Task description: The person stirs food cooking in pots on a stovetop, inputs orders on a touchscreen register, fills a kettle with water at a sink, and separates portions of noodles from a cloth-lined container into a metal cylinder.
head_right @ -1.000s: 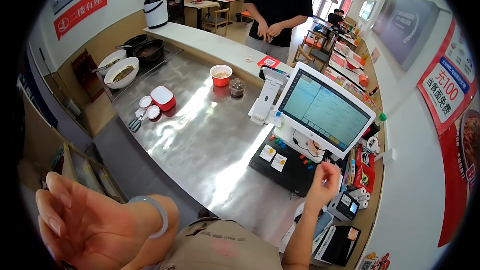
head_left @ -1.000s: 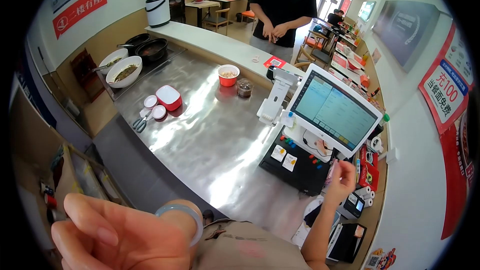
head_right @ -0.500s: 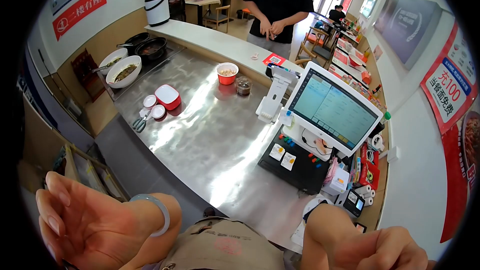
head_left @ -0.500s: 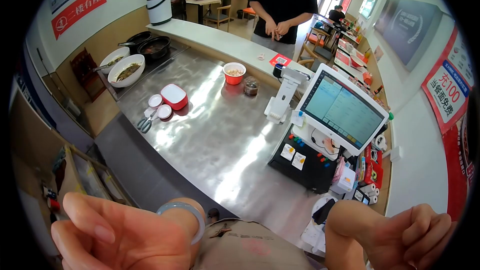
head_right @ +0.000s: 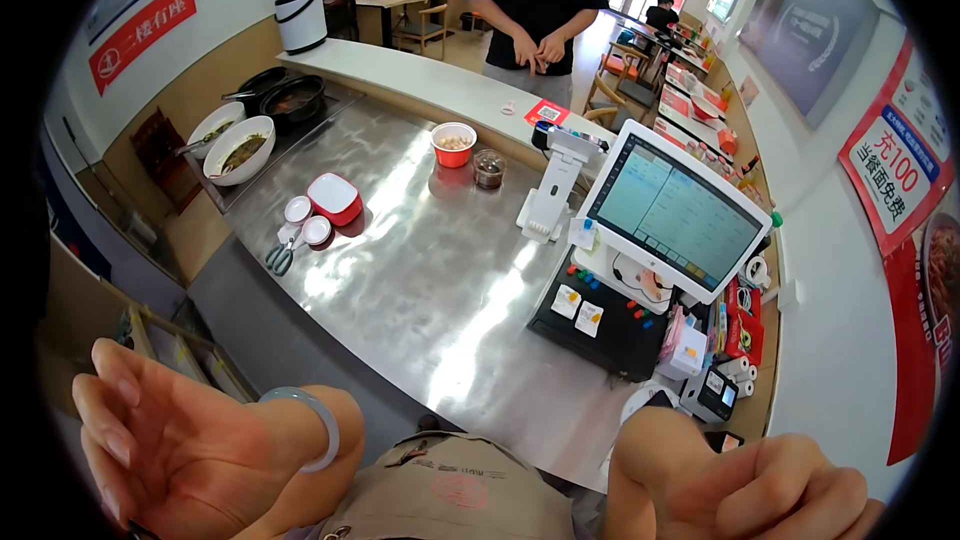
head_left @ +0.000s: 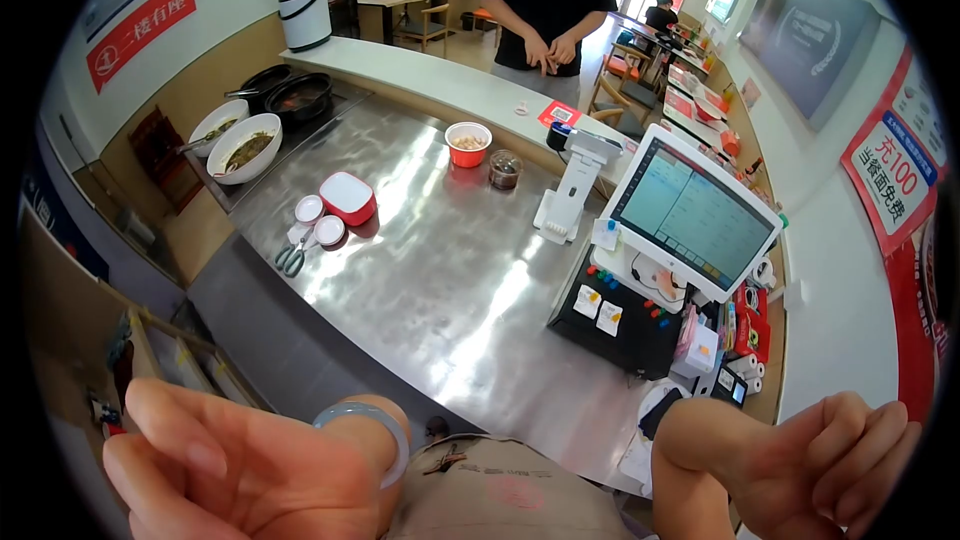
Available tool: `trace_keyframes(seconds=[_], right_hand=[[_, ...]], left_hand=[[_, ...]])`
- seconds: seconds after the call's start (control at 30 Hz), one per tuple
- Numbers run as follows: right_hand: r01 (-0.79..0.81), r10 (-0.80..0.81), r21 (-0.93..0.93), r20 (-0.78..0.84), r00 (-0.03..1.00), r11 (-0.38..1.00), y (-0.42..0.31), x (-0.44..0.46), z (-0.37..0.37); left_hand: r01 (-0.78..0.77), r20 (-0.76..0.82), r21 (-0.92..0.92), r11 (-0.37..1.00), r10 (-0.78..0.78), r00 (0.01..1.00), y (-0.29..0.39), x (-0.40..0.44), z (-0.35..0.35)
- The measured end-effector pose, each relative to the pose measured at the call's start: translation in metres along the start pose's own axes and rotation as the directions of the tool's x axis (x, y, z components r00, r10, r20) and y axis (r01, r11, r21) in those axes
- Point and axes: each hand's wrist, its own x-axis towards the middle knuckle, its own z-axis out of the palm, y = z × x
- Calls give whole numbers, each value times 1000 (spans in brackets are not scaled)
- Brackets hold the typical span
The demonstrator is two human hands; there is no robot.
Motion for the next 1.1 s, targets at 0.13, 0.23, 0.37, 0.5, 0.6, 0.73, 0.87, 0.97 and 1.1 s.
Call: trace_keyframes(seconds=[0.13, 0.23, 0.37, 0.5, 0.6, 0.73, 0.87, 0.97, 1.1], right_hand=[[-28, 31, -135, 20, 999, 990, 4, -6, 7], [-98, 59, -250, -157, 986, 963, 23, -25, 33], [-226, 227, -118, -5, 974, 967, 50, -103, 24], [-644, 618, -357, -199, 760, 677, 85, -227, 45], [-991, 953, 134, -298, -51, -12, 112, -323, 66], [-950, 924, 106, -224, -310, -293, 120, -427, 73], [-928, 930, -103, -131, -345, -358, 111, -481, 81], [-904, 899, -54, -152, -411, -423, 113, -491, 86], [-891, 880, 14, -150, -450, -454, 122, -509, 87]], left_hand=[[18, 143, 93, 995, -31, 989, 0, 12, -24], [167, 765, 163, 972, -232, 600, 3, 26, -75], [154, 495, 283, 947, -282, 822, -29, -44, -94], [489, 371, 709, 508, -858, 354, -30, -116, -179], [616, -175, 731, -293, -954, -245, -25, -189, -251], [450, -354, 577, -682, -705, -614, -4, -251, -339], [369, -380, 620, -693, -676, -631, 7, -288, -398], [347, -410, 580, -737, -632, -657, 8, -298, -416], [319, -450, 581, -749, -622, -641, 9, -301, -410]])
